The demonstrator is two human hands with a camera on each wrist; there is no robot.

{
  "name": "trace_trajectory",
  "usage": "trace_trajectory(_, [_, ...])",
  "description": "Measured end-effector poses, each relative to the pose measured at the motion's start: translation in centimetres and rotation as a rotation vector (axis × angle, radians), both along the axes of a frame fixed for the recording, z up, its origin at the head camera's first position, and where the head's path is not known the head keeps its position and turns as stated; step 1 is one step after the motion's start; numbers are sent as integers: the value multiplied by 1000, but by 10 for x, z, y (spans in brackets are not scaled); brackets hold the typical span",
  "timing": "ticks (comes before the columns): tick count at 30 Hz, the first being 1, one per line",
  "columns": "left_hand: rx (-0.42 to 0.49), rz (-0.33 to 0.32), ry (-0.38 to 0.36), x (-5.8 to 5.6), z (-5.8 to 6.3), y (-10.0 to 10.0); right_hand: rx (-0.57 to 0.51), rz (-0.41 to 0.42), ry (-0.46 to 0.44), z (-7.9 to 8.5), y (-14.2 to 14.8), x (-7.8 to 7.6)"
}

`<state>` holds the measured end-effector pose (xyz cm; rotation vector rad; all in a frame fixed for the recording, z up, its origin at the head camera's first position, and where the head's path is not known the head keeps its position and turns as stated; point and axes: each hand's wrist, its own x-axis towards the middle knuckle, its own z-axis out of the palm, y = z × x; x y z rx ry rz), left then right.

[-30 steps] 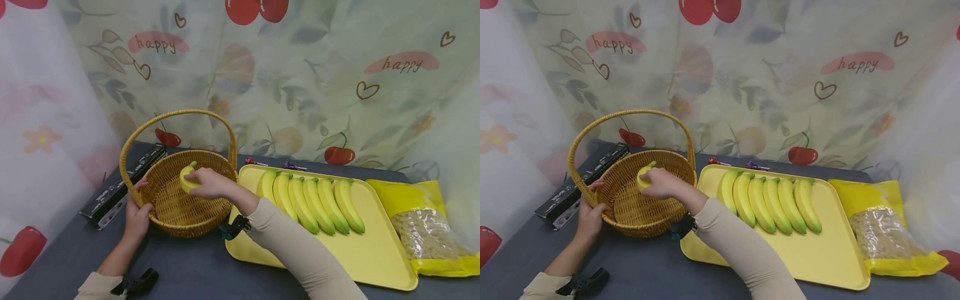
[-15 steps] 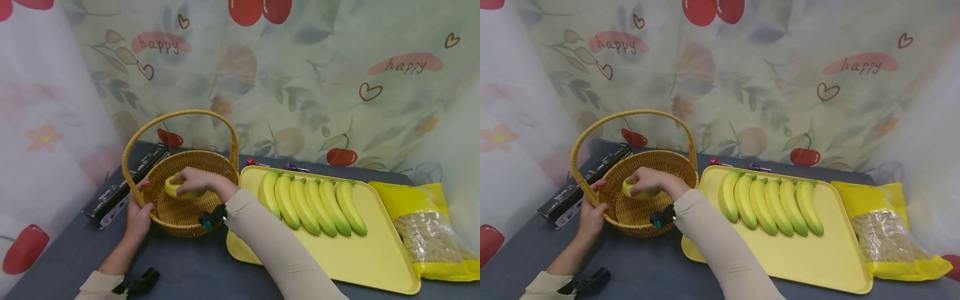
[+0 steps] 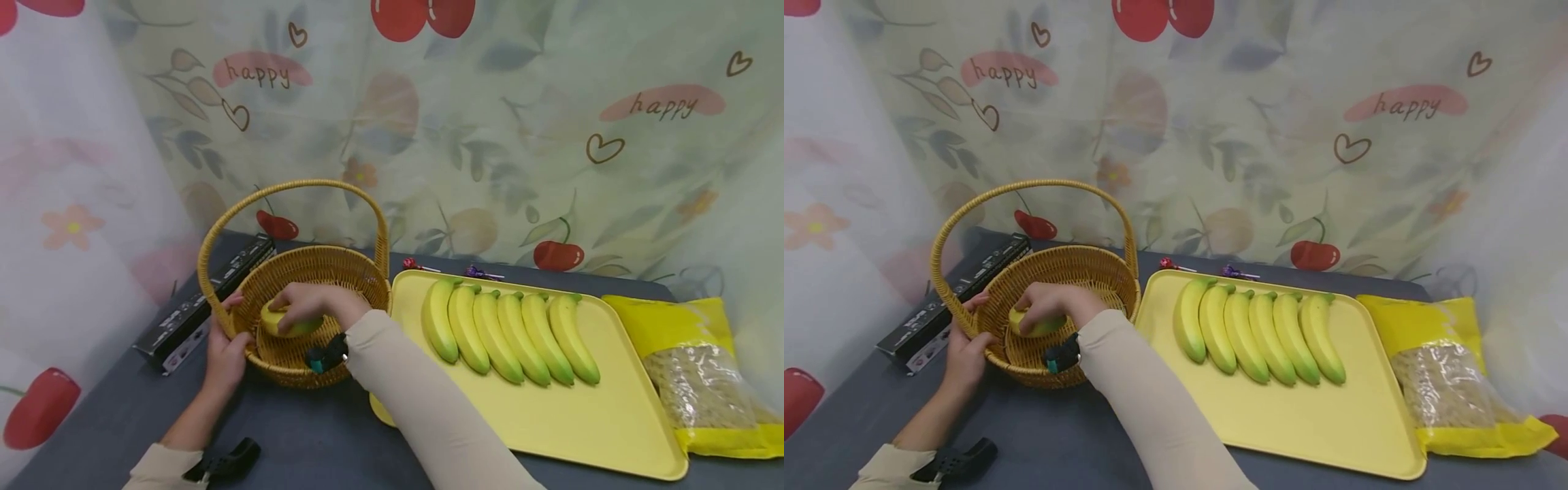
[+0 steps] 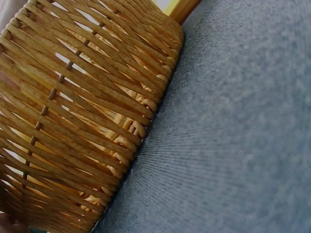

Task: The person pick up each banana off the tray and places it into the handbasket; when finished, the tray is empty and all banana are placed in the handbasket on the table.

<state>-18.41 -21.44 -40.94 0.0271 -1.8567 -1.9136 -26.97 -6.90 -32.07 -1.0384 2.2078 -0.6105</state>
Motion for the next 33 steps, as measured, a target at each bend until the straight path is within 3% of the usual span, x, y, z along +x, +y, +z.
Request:
trace_trajectory(6, [10,-14,39,0,-1,0,34,21,51,-6,-7,2])
trace_trajectory(15, [3,-5,30,-1,-3,-2,26,46,78,-11,-13,5])
trace_trajectory(28, [5,-12,17,0,-2,-1,54,-23,53,-15,-15,12])
trace_trajectory(33, [5,-9,26,-1,-4,-1,83,6,59,-13,-16,12])
